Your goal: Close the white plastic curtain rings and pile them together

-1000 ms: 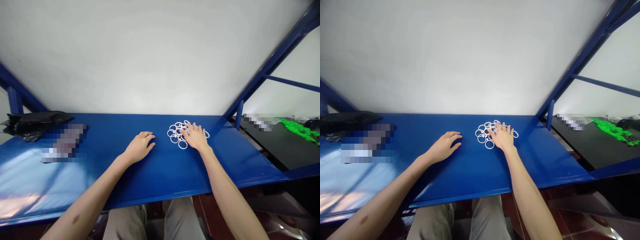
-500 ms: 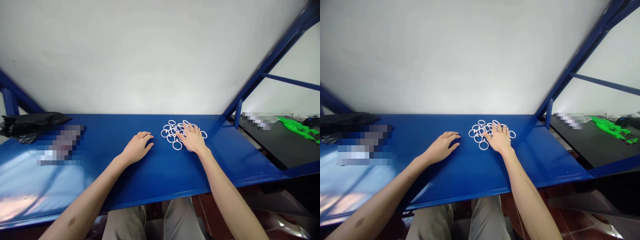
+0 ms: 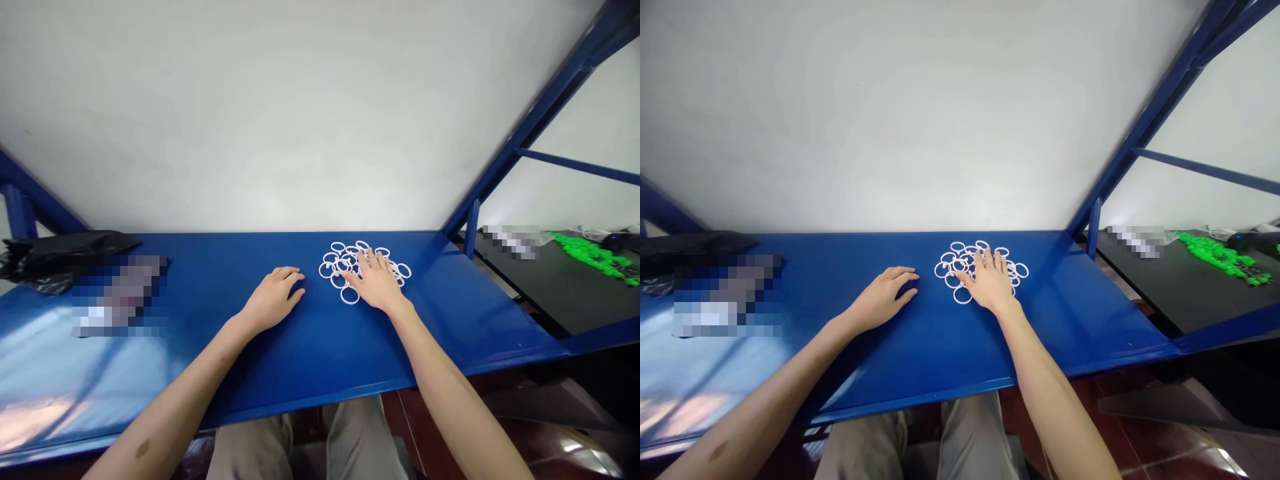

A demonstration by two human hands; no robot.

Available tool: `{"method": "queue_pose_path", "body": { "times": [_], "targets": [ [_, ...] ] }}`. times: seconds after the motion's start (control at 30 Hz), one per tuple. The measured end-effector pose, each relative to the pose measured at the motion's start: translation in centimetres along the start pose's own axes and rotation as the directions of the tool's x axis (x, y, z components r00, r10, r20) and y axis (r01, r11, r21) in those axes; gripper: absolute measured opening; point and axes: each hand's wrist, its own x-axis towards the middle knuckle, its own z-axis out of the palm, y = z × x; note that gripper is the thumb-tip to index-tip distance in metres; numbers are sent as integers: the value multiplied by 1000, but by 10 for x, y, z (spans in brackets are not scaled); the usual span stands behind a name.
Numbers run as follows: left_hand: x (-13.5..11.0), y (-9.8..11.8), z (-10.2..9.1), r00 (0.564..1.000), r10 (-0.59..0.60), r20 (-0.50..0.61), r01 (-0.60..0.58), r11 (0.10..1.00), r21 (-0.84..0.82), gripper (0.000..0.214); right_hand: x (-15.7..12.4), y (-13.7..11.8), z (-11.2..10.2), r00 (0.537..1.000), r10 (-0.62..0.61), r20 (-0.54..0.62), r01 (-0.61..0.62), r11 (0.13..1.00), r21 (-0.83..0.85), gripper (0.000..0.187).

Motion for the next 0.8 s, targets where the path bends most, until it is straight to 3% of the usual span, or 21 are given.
{"method": "queue_pose_path", "body": {
  "times": [0.13, 0.37, 0.6, 0.8],
  "targets": [
    [0, 0, 1, 1000, 11, -27, -11, 1000, -3, 34, 3, -12, 2, 996, -94, 2, 94, 995, 22, 97],
    [-1, 0, 3, 999, 18, -45, -18, 1000, 0, 33, 2, 3, 0, 998, 54, -15, -55, 998, -34, 99],
    [0, 3, 1, 1000, -3, -19, 3, 1000, 19, 35, -3, -11, 4, 997, -75, 12, 75, 997, 12, 97],
    [-1, 3, 1, 1000, -3, -29, 4, 1000, 16, 34, 3, 4, 3, 997, 59, -46, -62, 997, -50, 78]
  ]
}}
